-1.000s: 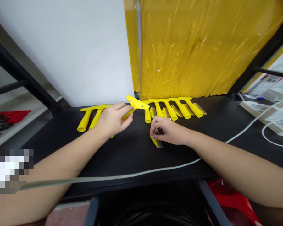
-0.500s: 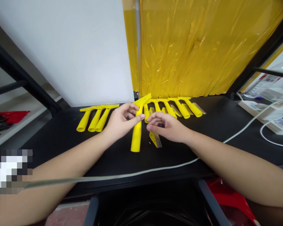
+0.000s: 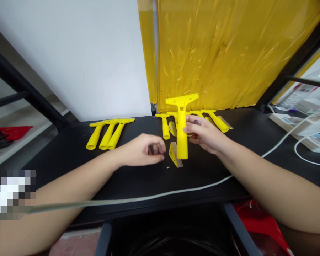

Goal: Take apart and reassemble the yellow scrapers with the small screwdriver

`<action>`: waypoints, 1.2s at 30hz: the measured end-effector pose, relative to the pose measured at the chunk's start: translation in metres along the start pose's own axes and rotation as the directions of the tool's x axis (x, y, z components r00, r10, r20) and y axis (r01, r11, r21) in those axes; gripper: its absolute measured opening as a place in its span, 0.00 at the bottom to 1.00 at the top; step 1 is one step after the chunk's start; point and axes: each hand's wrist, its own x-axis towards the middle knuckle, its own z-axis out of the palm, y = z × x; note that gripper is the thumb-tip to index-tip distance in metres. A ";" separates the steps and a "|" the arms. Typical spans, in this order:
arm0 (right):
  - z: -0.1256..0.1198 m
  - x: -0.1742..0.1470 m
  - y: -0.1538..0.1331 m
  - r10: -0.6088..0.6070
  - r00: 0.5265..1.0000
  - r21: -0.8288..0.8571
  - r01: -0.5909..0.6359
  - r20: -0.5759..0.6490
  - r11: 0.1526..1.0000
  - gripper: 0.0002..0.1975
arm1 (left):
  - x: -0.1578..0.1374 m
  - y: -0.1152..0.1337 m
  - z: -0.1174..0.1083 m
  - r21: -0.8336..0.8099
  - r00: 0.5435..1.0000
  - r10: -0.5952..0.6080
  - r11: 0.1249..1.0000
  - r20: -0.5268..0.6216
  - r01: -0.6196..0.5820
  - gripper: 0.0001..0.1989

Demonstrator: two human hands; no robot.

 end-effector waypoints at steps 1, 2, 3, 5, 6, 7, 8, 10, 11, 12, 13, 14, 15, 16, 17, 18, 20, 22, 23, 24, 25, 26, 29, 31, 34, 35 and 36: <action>-0.002 0.001 -0.002 -0.005 1.000 0.006 0.005 -0.020 1.000 0.15 | -0.001 0.001 0.001 0.091 0.996 0.024 0.995 0.083 -0.032 0.08; -0.004 0.003 -0.003 -0.006 0.999 0.008 0.006 -0.040 1.000 0.14 | -0.001 0.002 0.003 0.162 0.989 0.051 0.984 0.137 -0.074 0.09; -0.006 0.004 -0.003 -0.004 0.998 0.007 0.005 -0.061 1.000 0.14 | -0.001 0.004 0.006 0.216 0.982 0.079 0.970 0.171 -0.115 0.11; -0.008 0.007 -0.003 -0.005 0.996 -0.002 0.004 -0.086 1.000 0.14 | 0.000 0.006 0.012 0.300 0.972 0.129 0.936 0.198 -0.186 0.11; -0.009 0.008 -0.003 -0.007 0.996 -0.008 0.007 -0.088 1.000 0.13 | 0.000 0.006 0.014 0.332 0.967 0.152 0.918 0.204 -0.215 0.10; -0.010 0.009 -0.003 -0.010 0.996 -0.012 0.009 -0.085 1.000 0.13 | 0.001 0.007 0.016 0.356 0.963 0.173 0.903 0.207 -0.239 0.10; -0.010 0.009 -0.002 -0.012 0.997 -0.016 0.011 -0.081 1.000 0.13 | 0.001 0.007 0.018 0.373 0.959 0.192 0.891 0.206 -0.259 0.09; -0.011 0.009 -0.003 -0.014 0.997 -0.017 0.013 -0.075 1.000 0.13 | 0.000 0.007 0.021 0.392 0.952 0.222 0.873 0.209 -0.290 0.10; -0.011 0.009 -0.003 -0.014 0.997 -0.016 0.013 -0.075 1.000 0.13 | 0.000 0.007 0.022 0.398 0.947 0.233 0.865 0.219 -0.305 0.11; -0.011 0.009 -0.004 -0.014 0.997 -0.013 0.013 -0.075 1.000 0.13 | 0.000 0.007 0.022 0.404 0.941 0.243 0.856 0.234 -0.322 0.12; -0.010 0.008 -0.004 -0.014 0.997 -0.009 0.014 -0.074 1.000 0.13 | -0.001 0.007 0.022 0.413 0.934 0.252 0.845 0.252 -0.339 0.13; -0.010 0.008 -0.004 -0.016 0.997 -0.007 0.016 -0.073 1.000 0.13 | -0.001 0.007 0.023 0.423 0.926 0.261 0.832 0.271 -0.358 0.12; -0.010 0.008 -0.005 -0.019 0.997 -0.006 0.018 -0.074 1.000 0.13 | 0.000 0.007 0.023 0.435 0.918 0.270 0.817 0.290 -0.378 0.12; -0.010 0.008 -0.004 -0.020 0.997 -0.006 0.020 -0.075 1.000 0.13 | 0.000 0.007 0.023 0.448 0.911 0.277 0.803 0.305 -0.393 0.11; -0.011 0.009 -0.004 -0.021 0.997 -0.006 0.020 -0.078 1.000 0.13 | 0.000 0.007 0.023 0.461 0.906 0.279 0.790 0.317 -0.405 0.10; -0.011 0.009 -0.004 -0.020 0.996 -0.007 0.019 -0.082 1.000 0.13 | 0.000 0.007 0.022 0.475 0.903 0.278 0.778 0.327 -0.411 0.10; -0.013 0.011 -0.003 -0.010 0.996 -0.008 0.009 -0.089 1.000 0.12 | 0.001 0.007 0.023 0.506 0.901 0.267 0.756 0.341 -0.415 0.10; -0.014 0.012 -0.002 -0.003 0.996 -0.010 0.002 -0.094 1.000 0.12 | 0.001 0.006 0.023 0.551 0.911 0.251 0.733 0.328 -0.400 0.10; -0.015 0.013 -0.002 -0.002 0.995 -0.011 0.001 -0.096 1.000 0.11 | 0.002 0.005 0.024 0.578 0.922 0.244 0.722 0.301 -0.379 0.10; -0.016 0.013 -0.002 -0.003 0.995 -0.012 0.001 -0.099 1.000 0.11 | 0.003 0.004 0.025 0.608 0.936 0.237 0.714 0.259 -0.348 0.10; -0.016 0.014 -0.002 -0.003 0.995 -0.013 0.002 -0.102 1.000 0.11 | 0.004 0.002 0.026 0.637 0.951 0.230 0.706 0.205 -0.308 0.11; -0.017 0.014 -0.002 -0.004 0.994 -0.014 0.002 -0.105 1.000 0.11 | 0.005 0.000 0.027 0.664 0.964 0.223 0.700 0.147 -0.264 0.11; -0.017 0.014 -0.002 -0.008 0.995 -0.024 0.006 -0.103 1.000 0.11 | 0.010 -0.007 0.030 0.716 0.976 0.215 0.678 0.020 -0.165 0.12; -0.017 0.015 -0.002 -0.016 0.995 -0.034 0.013 -0.098 0.999 0.11 | 0.014 -0.010 0.032 0.726 0.976 0.217 0.671 0.002 -0.151 0.12; -0.017 0.015 -0.003 -0.012 0.994 -0.036 0.008 -0.106 0.999 0.11 | 0.016 -0.012 0.033 0.705 0.973 0.232 0.690 -0.004 -0.162 0.10; -0.017 0.015 -0.003 -0.008 0.994 -0.034 0.005 -0.110 0.999 0.11 | 0.016 -0.012 0.033 0.687 0.970 0.243 0.706 -0.007 -0.172 0.09; -0.017 0.015 -0.003 -0.006 0.994 -0.031 0.003 -0.114 1.000 0.11 | 0.016 -0.012 0.033 0.664 0.966 0.259 0.724 -0.006 -0.190 0.09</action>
